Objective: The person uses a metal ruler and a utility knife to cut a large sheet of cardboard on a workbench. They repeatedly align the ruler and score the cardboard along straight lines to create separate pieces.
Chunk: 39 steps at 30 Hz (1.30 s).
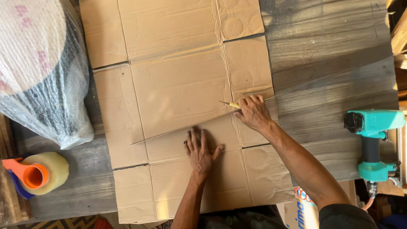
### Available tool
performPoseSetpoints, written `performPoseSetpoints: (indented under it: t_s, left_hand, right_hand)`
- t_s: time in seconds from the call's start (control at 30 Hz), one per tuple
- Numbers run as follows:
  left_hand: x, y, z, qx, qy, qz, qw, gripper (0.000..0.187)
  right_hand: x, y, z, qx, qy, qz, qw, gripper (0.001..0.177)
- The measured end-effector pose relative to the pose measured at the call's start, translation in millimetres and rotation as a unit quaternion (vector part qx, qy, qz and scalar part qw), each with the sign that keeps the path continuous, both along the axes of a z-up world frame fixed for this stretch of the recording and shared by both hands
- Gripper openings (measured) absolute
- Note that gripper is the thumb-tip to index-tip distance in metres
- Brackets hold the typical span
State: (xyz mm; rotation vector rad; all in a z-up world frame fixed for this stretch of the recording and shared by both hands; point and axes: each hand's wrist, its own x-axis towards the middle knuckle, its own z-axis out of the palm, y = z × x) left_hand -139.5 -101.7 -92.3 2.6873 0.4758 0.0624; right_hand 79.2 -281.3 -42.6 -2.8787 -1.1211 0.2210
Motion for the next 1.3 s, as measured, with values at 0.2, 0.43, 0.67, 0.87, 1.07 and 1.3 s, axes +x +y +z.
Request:
performPoseSetpoints:
  t_s: [0.2, 0.43, 0.67, 0.87, 1.07, 1.3]
  left_hand:
    - [-56.4, 86.1, -6.8, 0.021, 0.049, 0.102, 0.993, 0.106]
    - [-94.0, 218.9, -13.6, 0.039, 0.027, 0.219, 0.975, 0.110]
    - [-67.9, 274.1, 38.9, -0.054, 0.122, 0.282, 0.950, 0.134]
    - [-49.7, 284.6, 75.8, -0.078, 0.126, 0.269, 0.952, 0.141]
    - [-34.7, 281.5, 76.6, -0.057, 0.143, 0.269, 0.951, 0.139]
    - [-19.6, 258.0, 50.8, -0.080, 0.130, 0.250, 0.956, 0.134]
  right_hand:
    - [-23.4, 22.9, 6.1, 0.047, 0.030, -0.040, 0.998, 0.054]
    - [-50.3, 55.8, 48.4, 0.013, 0.038, -0.023, 0.999, 0.059]
    - [-72.1, 71.1, 95.6, -0.060, -0.017, -0.042, 0.997, 0.050]
    - [-91.3, 68.4, 119.6, -0.106, -0.026, -0.109, 0.988, 0.054]
    - [-119.0, 75.3, 136.0, -0.132, 0.045, -0.197, 0.970, 0.058]
    - [-137.7, 91.4, 119.2, -0.120, 0.122, -0.242, 0.955, 0.048]
